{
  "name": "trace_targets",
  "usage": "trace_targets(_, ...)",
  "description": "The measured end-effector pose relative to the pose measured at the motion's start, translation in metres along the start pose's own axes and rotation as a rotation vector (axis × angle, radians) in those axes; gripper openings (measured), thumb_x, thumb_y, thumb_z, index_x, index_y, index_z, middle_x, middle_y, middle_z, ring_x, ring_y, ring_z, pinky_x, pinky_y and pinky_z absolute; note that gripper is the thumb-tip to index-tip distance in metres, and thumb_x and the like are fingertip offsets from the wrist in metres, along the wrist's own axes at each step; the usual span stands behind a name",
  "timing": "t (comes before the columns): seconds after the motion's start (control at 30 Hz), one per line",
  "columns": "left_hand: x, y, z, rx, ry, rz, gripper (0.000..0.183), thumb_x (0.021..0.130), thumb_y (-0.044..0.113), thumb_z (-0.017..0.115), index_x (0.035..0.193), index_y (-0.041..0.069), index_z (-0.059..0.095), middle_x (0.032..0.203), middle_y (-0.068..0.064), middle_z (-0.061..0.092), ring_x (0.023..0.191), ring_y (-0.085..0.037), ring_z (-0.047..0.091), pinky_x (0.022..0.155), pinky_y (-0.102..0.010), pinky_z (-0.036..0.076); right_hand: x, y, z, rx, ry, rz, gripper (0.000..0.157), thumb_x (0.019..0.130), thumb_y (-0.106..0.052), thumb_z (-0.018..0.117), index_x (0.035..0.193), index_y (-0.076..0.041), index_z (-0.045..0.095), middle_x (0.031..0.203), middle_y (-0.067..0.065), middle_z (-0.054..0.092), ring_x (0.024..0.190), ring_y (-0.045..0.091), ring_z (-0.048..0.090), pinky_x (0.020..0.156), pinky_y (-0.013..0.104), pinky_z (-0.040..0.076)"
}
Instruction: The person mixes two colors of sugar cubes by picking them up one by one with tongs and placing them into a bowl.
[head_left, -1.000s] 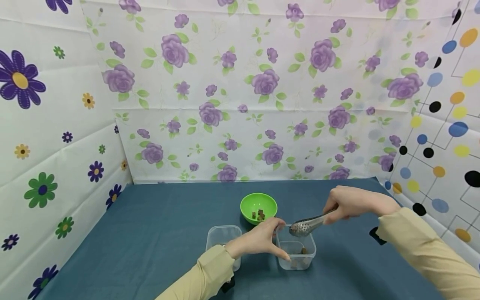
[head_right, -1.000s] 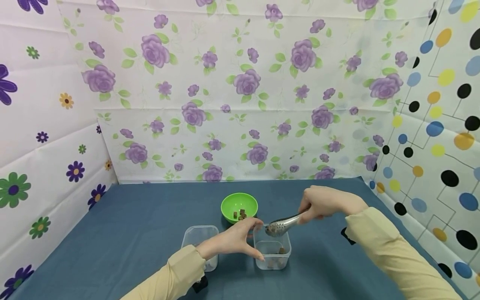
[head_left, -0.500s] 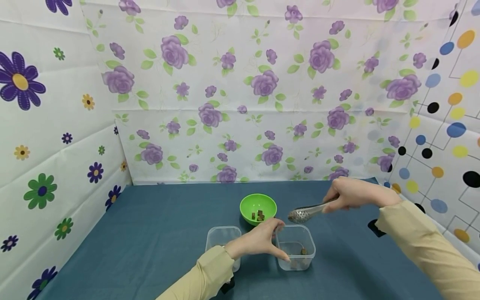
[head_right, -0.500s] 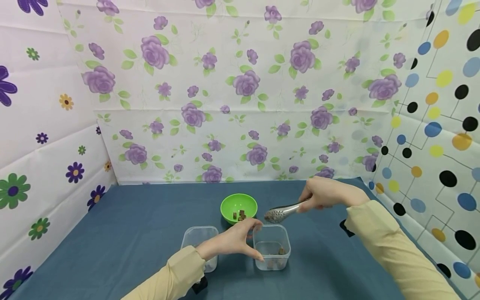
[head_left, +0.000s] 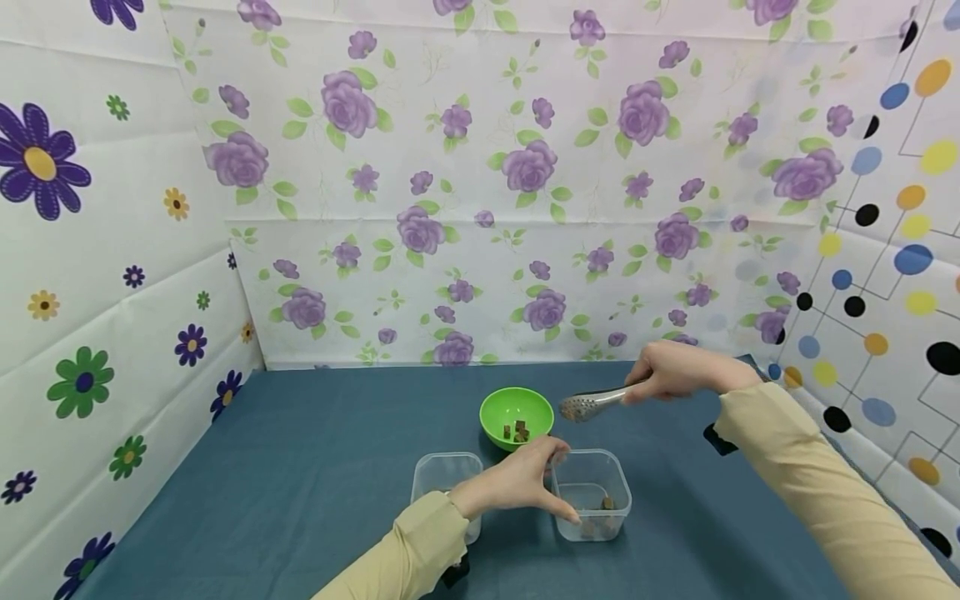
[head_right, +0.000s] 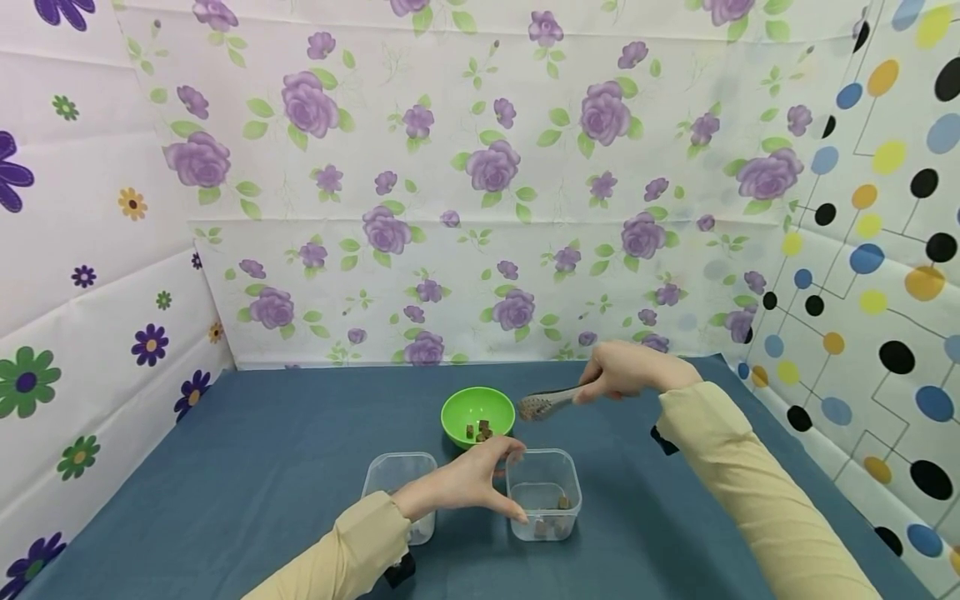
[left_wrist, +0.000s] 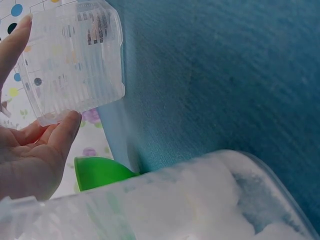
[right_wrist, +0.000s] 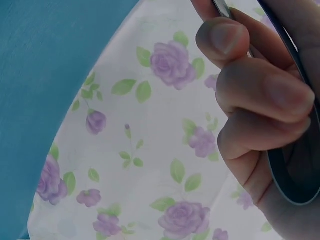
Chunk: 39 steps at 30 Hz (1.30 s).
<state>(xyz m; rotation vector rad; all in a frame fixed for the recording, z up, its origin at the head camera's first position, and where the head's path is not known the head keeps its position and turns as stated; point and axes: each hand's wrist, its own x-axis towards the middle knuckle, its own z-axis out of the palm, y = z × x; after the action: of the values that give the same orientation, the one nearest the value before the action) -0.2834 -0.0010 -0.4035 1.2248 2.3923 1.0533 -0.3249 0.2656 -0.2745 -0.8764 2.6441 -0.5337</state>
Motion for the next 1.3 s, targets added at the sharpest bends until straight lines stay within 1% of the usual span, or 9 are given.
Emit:
trace_targets(0.13,0.000,-0.001,0.000,-0.016,-0.005,-0.010,0.075,0.074,0.031,0.076,0.131,0.001,0.038,0.115,-0.007,0.042,0.087,-0.009,0.043,0.072,-0.023,0.042,0.013,-0.001,0.003,-0.024,0.020,-0.033,0.020,0.082,-0.033,0.067,0.090,-0.017,0.074,0.041,0.003,0.046,0.032,0.007,0.030,0.038,0.026,0.039)
trace_targets(0.23,0.001,-0.001,0.000,-0.022,-0.006,-0.006,0.074,0.074,0.030,0.076,0.130,0.001,0.038,0.114,-0.008,0.043,0.086,-0.009,0.043,0.072,-0.023,0.042,0.023,-0.004,0.007,-0.077,0.030,-0.043,0.014,0.083,-0.032,0.066,0.079,-0.022,0.074,0.039,-0.003,0.042,0.032,0.006,0.029,0.039,0.025,0.038)
trace_targets(0.4,0.000,-0.001,0.000,-0.020,-0.003,-0.001,0.074,0.074,0.030,0.076,0.130,0.001,0.038,0.114,-0.008,0.043,0.086,-0.009,0.044,0.072,-0.022,0.042,0.039,-0.011,0.013,-0.191,0.050,-0.006,0.022,0.084,-0.032,0.066,0.062,-0.027,0.067,0.039,-0.009,0.036,0.034,0.007,0.030,0.040,0.023,0.031)
trace_targets(0.6,0.001,-0.001,0.000,-0.040,-0.007,-0.009,0.072,0.074,0.027,0.077,0.130,0.001,0.039,0.115,-0.009,0.043,0.087,-0.009,0.044,0.073,-0.023,0.043,0.050,-0.018,0.020,-0.256,0.047,0.024,0.034,0.084,-0.030,0.066,0.052,-0.021,0.060,0.039,-0.009,0.034,0.036,0.008,0.031,0.040,0.023,0.026)
trace_targets(0.83,0.001,-0.001,0.000,-0.038,-0.007,-0.011,0.073,0.074,0.028,0.077,0.130,0.002,0.039,0.115,-0.006,0.044,0.090,-0.009,0.045,0.075,-0.023,0.043,0.054,-0.020,0.023,-0.256,0.052,0.039,0.028,0.083,-0.030,0.067,0.056,-0.023,0.064,0.040,-0.007,0.036,0.036,0.008,0.031,0.038,0.023,0.026)
trace_targets(0.93,0.000,0.000,0.000,-0.060,-0.012,-0.011,0.072,0.074,0.026,0.077,0.130,0.002,0.039,0.116,-0.007,0.043,0.093,-0.010,0.046,0.076,-0.023,0.043,0.053,-0.019,0.023,-0.246,0.052,0.047,0.026,0.083,-0.031,0.067,0.058,-0.024,0.066,0.040,-0.007,0.038,0.036,0.008,0.032,0.038,0.023,0.027)
trace_targets(1.03,0.000,0.000,0.000,-0.088,-0.014,-0.017,0.072,0.074,0.025,0.077,0.130,0.003,0.039,0.117,-0.008,0.043,0.099,-0.014,0.047,0.077,-0.023,0.044,0.050,-0.019,0.023,-0.229,0.059,0.049,0.023,0.083,-0.031,0.067,0.061,-0.025,0.067,0.041,-0.005,0.039,0.036,0.008,0.033,0.039,0.023,0.028)
trace_targets(1.2,0.000,0.001,-0.001,-0.102,-0.018,-0.031,0.072,0.074,0.025,0.077,0.130,0.003,0.038,0.117,-0.006,0.043,0.102,-0.017,0.047,0.079,-0.022,0.043,0.044,-0.021,0.020,-0.205,0.073,0.041,0.014,0.083,-0.031,0.067,0.071,-0.025,0.071,0.043,-0.003,0.045,0.036,0.008,0.034,0.039,0.024,0.030)
trace_targets(1.3,0.000,0.001,-0.001,-0.112,-0.023,-0.034,0.071,0.075,0.024,0.077,0.131,0.003,0.038,0.118,-0.007,0.042,0.103,-0.018,0.047,0.079,-0.022,0.043,0.039,-0.022,0.018,-0.202,0.080,0.031,0.012,0.083,-0.032,0.066,0.077,-0.024,0.072,0.044,-0.003,0.047,0.036,0.008,0.035,0.039,0.024,0.033)
